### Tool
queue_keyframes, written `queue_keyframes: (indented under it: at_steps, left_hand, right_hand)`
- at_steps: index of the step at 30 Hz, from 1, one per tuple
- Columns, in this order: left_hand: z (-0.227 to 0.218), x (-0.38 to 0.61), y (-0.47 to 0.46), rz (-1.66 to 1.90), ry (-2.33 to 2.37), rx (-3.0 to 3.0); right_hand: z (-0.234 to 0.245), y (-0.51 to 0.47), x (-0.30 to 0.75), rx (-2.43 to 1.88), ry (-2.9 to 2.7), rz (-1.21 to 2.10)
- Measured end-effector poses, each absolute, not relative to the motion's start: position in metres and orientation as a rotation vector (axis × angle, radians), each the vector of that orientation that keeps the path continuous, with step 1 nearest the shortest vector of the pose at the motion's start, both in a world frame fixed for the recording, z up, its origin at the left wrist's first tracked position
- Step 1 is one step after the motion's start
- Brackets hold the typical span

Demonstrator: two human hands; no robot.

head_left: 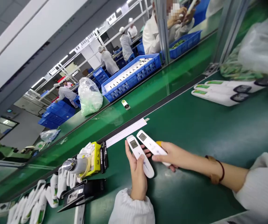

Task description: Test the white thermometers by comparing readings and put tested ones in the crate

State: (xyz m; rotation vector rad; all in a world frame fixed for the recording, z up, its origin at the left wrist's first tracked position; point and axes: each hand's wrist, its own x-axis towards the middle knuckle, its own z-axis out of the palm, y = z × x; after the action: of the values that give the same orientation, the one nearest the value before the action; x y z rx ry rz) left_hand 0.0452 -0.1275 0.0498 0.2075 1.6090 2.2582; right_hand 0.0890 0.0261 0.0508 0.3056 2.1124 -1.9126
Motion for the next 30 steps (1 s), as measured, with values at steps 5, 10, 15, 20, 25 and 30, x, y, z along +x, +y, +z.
queue_keyframes:
  at_steps: [5, 10, 15, 20, 25, 30]
  left_hand:
    - [0.055, 0.02, -0.143, 2.077, 2.115, 0.131]
    - [0.05, 0.006, -0.155, 1.768, 2.422, 0.193]
    - [0.045, 0.005, -0.143, 1.566, 2.55, 0.345]
    - [0.054, -0.004, -0.107, 1.382, 2.489, 0.457]
    - [0.058, -0.004, -0.063, 1.387, 2.284, 0.425]
    - [0.062, 0.001, -0.038, 1.353, 2.191, 0.499]
  right_hand:
    - [0.059, 0.047, 0.09, 0.268, 2.76, -1.266]
    - [0.069, 0.063, 0.092, 0.059, 3.281, -0.514]
    - [0.073, 0.065, 0.094, 0.165, 3.29, -0.277]
    - [0.076, 0.052, 0.1, 0.122, 3.2, -0.468]
    - [0.076, 0.051, 0.105, 0.202, 3.203, -0.499]
    - [0.072, 0.056, 0.107, 0.44, 3.121, -0.112]
